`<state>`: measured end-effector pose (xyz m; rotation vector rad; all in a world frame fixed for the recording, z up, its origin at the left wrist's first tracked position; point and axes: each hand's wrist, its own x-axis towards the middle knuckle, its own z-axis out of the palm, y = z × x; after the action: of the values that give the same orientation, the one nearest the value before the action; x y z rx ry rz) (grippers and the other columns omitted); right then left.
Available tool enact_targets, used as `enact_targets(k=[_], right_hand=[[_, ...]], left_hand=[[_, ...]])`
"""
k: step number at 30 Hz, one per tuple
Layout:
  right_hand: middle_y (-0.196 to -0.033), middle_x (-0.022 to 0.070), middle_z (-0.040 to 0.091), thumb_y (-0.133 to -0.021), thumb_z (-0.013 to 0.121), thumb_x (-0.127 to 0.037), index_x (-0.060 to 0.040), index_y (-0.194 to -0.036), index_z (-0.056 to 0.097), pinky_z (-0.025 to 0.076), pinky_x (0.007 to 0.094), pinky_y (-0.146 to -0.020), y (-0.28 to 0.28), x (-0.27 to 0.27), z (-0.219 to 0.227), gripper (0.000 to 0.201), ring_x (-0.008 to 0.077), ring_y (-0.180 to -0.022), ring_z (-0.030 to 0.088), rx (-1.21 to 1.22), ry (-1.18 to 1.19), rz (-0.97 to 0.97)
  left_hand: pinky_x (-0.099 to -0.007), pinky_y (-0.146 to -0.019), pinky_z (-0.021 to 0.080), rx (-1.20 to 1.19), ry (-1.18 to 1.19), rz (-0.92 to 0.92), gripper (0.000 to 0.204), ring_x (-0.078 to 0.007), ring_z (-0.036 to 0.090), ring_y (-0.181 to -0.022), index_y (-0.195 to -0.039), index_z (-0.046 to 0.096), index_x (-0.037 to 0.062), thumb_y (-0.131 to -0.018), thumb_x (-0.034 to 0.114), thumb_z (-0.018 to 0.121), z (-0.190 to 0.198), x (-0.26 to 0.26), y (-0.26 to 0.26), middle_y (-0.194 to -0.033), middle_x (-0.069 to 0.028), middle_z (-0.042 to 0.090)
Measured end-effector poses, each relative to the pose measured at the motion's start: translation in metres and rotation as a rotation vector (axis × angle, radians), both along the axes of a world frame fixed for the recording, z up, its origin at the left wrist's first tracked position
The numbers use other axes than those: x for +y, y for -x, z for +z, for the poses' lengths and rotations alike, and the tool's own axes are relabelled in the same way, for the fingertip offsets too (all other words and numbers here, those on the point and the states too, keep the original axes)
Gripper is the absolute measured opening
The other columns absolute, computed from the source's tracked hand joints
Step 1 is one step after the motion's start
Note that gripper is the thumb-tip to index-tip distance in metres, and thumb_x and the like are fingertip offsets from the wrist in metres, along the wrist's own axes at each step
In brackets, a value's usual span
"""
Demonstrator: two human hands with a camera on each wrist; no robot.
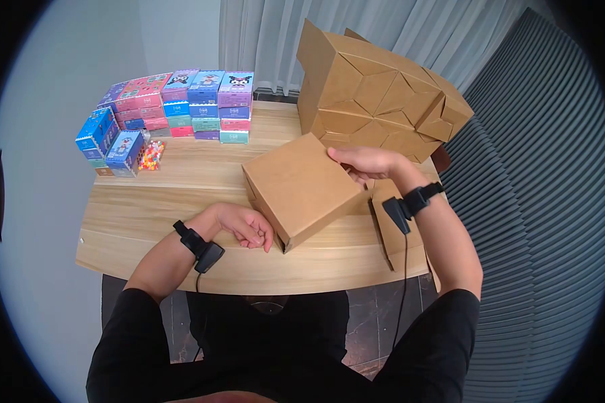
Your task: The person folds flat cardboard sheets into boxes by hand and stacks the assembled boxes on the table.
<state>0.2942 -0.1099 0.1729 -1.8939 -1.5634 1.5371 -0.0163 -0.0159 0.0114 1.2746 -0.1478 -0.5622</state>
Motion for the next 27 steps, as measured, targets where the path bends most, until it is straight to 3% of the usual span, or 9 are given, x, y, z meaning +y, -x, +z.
enact_targets(k=[4, 12, 13, 14, 16, 19, 23, 25, 27], right_hand=[[-0.094, 0.0078, 0.067, -0.101, 0.038, -0.054, -0.0002, -0.122, 0.053, 0.053, 0.0202, -0.052, 0.005, -0.040, 0.013, 0.060, 0.0082, -0.057, 0.061, 0.213, 0.088, -0.130], [-0.088, -0.0024, 0.062, -0.097, 0.048, -0.058, -0.0062, -0.126, 0.056, 0.039, 0.0171, -0.058, -0.025, -0.073, -0.047, 0.060, 0.0018, -0.067, 0.046, 0.305, 0.006, -0.314], [-0.113, 0.0022, 0.062, -0.097, 0.048, -0.059, -0.0045, -0.138, 0.047, 0.047, 0.0197, -0.076, -0.055, -0.070, -0.073, 0.068, 0.0049, -0.093, 0.056, 0.295, 0.024, -0.247], [-0.113, 0.0022, 0.062, -0.097, 0.048, -0.059, -0.0045, -0.138, 0.047, 0.047, 0.0197, -0.076, -0.052, -0.071, -0.072, 0.068, 0.0049, -0.093, 0.056, 0.298, 0.022, -0.243], [-0.141, 0.0078, 0.048, -0.095, 0.048, -0.061, -0.0043, -0.148, 0.033, 0.046, 0.0266, -0.098, -0.031, -0.073, -0.061, 0.080, 0.0135, -0.125, 0.050, 0.531, -0.095, -0.158], [-0.152, 0.0113, 0.035, -0.092, 0.049, -0.063, -0.0055, -0.153, 0.017, 0.038, 0.0316, -0.111, -0.009, -0.074, -0.048, 0.090, 0.0197, -0.140, 0.036, 0.456, -0.163, -0.106], [-0.150, 0.0124, 0.039, -0.091, 0.048, -0.065, -0.0062, -0.154, 0.012, 0.042, 0.0360, -0.108, -0.031, -0.060, -0.067, 0.093, 0.0204, -0.136, 0.041, 0.450, -0.079, -0.184], [-0.149, 0.0126, 0.039, -0.093, 0.043, -0.067, -0.0070, -0.154, 0.013, 0.045, 0.0407, -0.106, -0.056, -0.042, -0.082, 0.090, 0.0208, -0.134, 0.044, 1.014, 0.263, 0.168], [-0.149, 0.0119, 0.039, -0.094, 0.040, -0.067, -0.0076, -0.153, 0.017, 0.046, 0.0415, -0.104, -0.039, -0.045, -0.073, 0.087, 0.0211, -0.133, 0.045, 0.866, 0.214, 0.075]], left_hand=[[-0.0141, -0.046, 0.032, 0.001, 0.076, 0.031, 0.026, -0.0025, 0.051, -0.058, -0.104, 0.066, -0.0031, -0.092, 0.021, 0.064, -0.002, 0.002, 0.002, -0.075, -0.0004, 0.060], [-0.0144, -0.042, 0.029, -0.012, 0.164, 0.243, 0.026, -0.0018, 0.047, -0.051, -0.093, 0.064, -0.0033, -0.094, 0.022, 0.061, -0.011, 0.013, 0.006, -0.069, -0.0013, 0.058], [-0.0149, -0.041, 0.029, -0.027, 0.217, 0.317, 0.026, -0.0018, 0.044, -0.049, -0.088, 0.063, -0.0020, -0.095, 0.023, 0.058, -0.012, 0.016, 0.007, -0.066, -0.0009, 0.056], [-0.0149, -0.041, 0.029, -0.026, 0.213, 0.322, 0.026, -0.0018, 0.044, -0.049, -0.088, 0.063, -0.0020, -0.095, 0.023, 0.058, -0.013, 0.018, 0.006, -0.066, -0.0009, 0.056], [-0.0170, -0.039, 0.026, -0.144, 0.486, 0.492, 0.029, -0.0038, 0.039, -0.045, -0.081, 0.058, 0.0012, -0.098, 0.024, 0.051, -0.014, 0.020, 0.004, -0.061, 0.0001, 0.049], [-0.0195, -0.038, 0.025, -0.137, 0.627, 0.651, 0.031, -0.0066, 0.035, -0.043, -0.078, 0.055, 0.0046, -0.099, 0.025, 0.046, -0.017, 0.026, 0.001, -0.058, 0.0008, 0.044], [-0.0199, -0.039, 0.026, -0.152, 0.607, 0.864, 0.030, -0.0068, 0.035, -0.044, -0.075, 0.054, 0.0095, -0.098, 0.027, 0.048, -0.019, 0.028, -0.003, -0.058, 0.0030, 0.044], [-0.0210, -0.041, 0.027, -0.149, 0.659, 1.108, 0.025, -0.0080, 0.036, -0.045, -0.078, 0.054, 0.0108, -0.097, 0.027, 0.050, -0.016, 0.030, -0.005, -0.059, 0.0031, 0.045], [-0.0211, -0.043, 0.029, -0.176, 0.630, 1.141, 0.023, -0.0077, 0.038, -0.048, -0.079, 0.054, 0.0108, -0.096, 0.026, 0.050, -0.017, 0.032, -0.004, -0.061, 0.0032, 0.046]])
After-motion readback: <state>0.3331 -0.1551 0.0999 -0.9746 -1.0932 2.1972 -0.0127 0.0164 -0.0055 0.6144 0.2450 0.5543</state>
